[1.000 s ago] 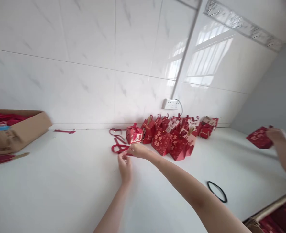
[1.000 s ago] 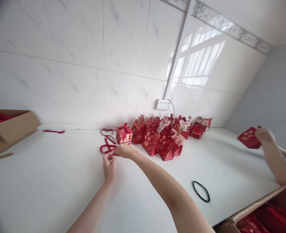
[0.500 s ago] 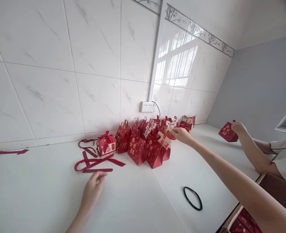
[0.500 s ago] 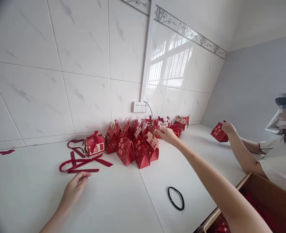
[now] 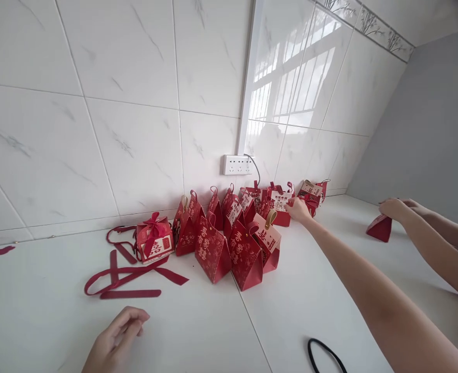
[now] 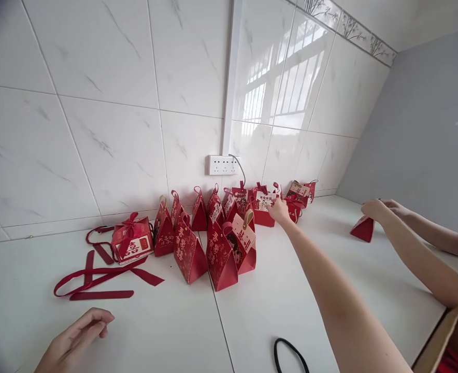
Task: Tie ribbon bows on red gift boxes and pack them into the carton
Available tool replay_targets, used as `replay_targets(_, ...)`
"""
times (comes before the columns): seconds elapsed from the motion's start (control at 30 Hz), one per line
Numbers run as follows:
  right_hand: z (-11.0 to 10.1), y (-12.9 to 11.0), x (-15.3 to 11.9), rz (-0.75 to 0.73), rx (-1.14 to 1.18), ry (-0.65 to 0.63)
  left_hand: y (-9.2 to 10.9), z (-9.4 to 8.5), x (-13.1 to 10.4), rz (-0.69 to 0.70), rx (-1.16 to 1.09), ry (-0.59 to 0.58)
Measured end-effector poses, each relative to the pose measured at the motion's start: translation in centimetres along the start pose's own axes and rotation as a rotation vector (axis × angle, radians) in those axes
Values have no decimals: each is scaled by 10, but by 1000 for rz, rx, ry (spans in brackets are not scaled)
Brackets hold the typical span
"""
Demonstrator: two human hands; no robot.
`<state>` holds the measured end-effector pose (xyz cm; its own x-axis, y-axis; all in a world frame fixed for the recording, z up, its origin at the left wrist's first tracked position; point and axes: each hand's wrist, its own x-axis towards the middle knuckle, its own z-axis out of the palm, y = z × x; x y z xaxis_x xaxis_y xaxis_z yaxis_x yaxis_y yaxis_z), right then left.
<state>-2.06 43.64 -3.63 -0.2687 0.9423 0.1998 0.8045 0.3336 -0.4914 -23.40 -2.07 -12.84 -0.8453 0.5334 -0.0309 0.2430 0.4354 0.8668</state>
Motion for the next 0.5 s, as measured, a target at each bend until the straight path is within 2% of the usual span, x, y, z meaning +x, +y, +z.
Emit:
replay_targets(0.1, 2, -9, 14, -91, -122, 99, -7, 0, 2, -28, 1, -23)
replay_targets(0.23, 4, -12, 23, -198, -244, 81, -9, 1, -1, -12, -33, -56)
replay_targets(0.4, 7, -7, 23, -157, -351, 109, -2, 4, -6, 13, -39, -67)
replay_targets(0.5, 3, -4, 16, -135, -380, 92, 1, 5, -7, 10, -46, -67)
